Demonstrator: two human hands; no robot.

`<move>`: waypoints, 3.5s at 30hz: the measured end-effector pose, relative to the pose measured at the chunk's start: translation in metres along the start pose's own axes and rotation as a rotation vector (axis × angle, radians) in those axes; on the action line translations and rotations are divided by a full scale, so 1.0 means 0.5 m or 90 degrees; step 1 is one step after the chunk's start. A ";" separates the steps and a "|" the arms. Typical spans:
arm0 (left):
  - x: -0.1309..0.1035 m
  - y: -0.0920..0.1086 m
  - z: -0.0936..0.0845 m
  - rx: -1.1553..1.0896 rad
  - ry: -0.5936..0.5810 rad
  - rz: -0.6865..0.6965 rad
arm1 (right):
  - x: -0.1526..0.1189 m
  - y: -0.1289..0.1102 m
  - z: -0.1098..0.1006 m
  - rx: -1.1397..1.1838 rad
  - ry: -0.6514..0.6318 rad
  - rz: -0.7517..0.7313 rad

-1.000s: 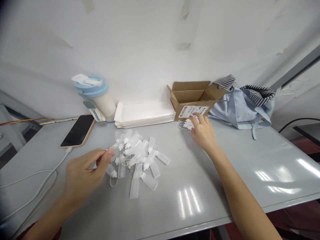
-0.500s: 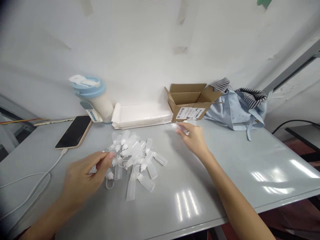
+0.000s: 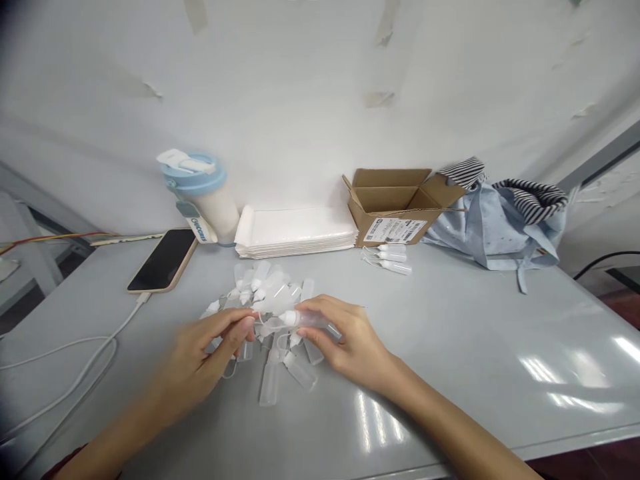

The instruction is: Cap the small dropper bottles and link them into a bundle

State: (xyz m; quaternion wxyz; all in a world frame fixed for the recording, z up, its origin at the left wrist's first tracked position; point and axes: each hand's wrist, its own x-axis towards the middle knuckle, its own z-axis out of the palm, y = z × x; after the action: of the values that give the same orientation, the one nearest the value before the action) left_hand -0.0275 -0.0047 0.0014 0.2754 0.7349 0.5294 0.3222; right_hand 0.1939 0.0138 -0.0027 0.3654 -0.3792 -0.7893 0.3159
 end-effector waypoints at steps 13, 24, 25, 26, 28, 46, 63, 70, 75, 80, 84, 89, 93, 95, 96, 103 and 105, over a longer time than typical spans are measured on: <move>-0.001 0.006 -0.003 -0.041 0.014 -0.029 | -0.002 -0.008 0.000 0.022 -0.015 -0.011; -0.009 0.011 0.005 -0.145 -0.035 -0.030 | -0.006 -0.011 0.005 0.023 -0.017 -0.047; -0.010 0.012 0.005 -0.152 -0.034 -0.024 | -0.006 -0.012 0.005 0.024 -0.020 -0.049; -0.011 0.012 0.005 -0.156 -0.031 -0.019 | -0.007 -0.013 0.005 0.026 -0.022 -0.051; -0.013 0.013 0.005 -0.158 -0.024 -0.012 | -0.008 -0.014 0.005 0.032 -0.025 -0.053; -0.018 0.018 0.014 -0.099 -0.005 0.042 | -0.014 -0.016 0.013 0.019 0.023 -0.102; -0.020 0.011 0.019 -0.057 -0.069 0.067 | -0.019 -0.009 0.030 -0.089 0.055 -0.198; -0.010 0.013 0.001 -0.103 -0.067 0.005 | -0.016 -0.008 0.026 -0.129 0.057 -0.198; -0.010 0.012 0.006 -0.077 -0.060 0.018 | -0.016 -0.008 0.024 -0.124 0.056 -0.204; -0.015 0.013 0.013 -0.069 -0.075 0.021 | -0.018 -0.004 0.026 -0.112 0.046 -0.202; -0.016 0.012 0.021 -0.063 -0.055 0.041 | -0.020 -0.001 0.029 -0.124 0.049 -0.211; -0.018 0.007 0.032 -0.039 -0.019 0.088 | -0.020 0.000 0.033 -0.125 0.069 -0.214; -0.018 -0.001 0.039 -0.022 0.030 0.175 | -0.019 -0.002 0.031 -0.117 0.073 -0.193; -0.016 -0.004 0.040 -0.018 0.052 0.217 | -0.019 -0.003 0.029 -0.116 0.070 -0.186; -0.016 -0.005 0.040 -0.012 0.063 0.233 | -0.018 -0.004 0.028 -0.117 0.069 -0.184; -0.013 -0.007 0.032 0.077 0.118 0.314 | -0.016 -0.009 0.020 -0.133 0.062 -0.190; -0.012 -0.008 0.032 0.081 0.121 0.324 | -0.016 -0.009 0.021 -0.138 0.061 -0.196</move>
State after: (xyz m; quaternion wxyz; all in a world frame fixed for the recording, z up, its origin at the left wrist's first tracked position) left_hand -0.0190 -0.0106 -0.0129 0.0879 0.8263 0.3707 0.4148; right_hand 0.1873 0.0023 -0.0074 0.4033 -0.3060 -0.8491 0.1510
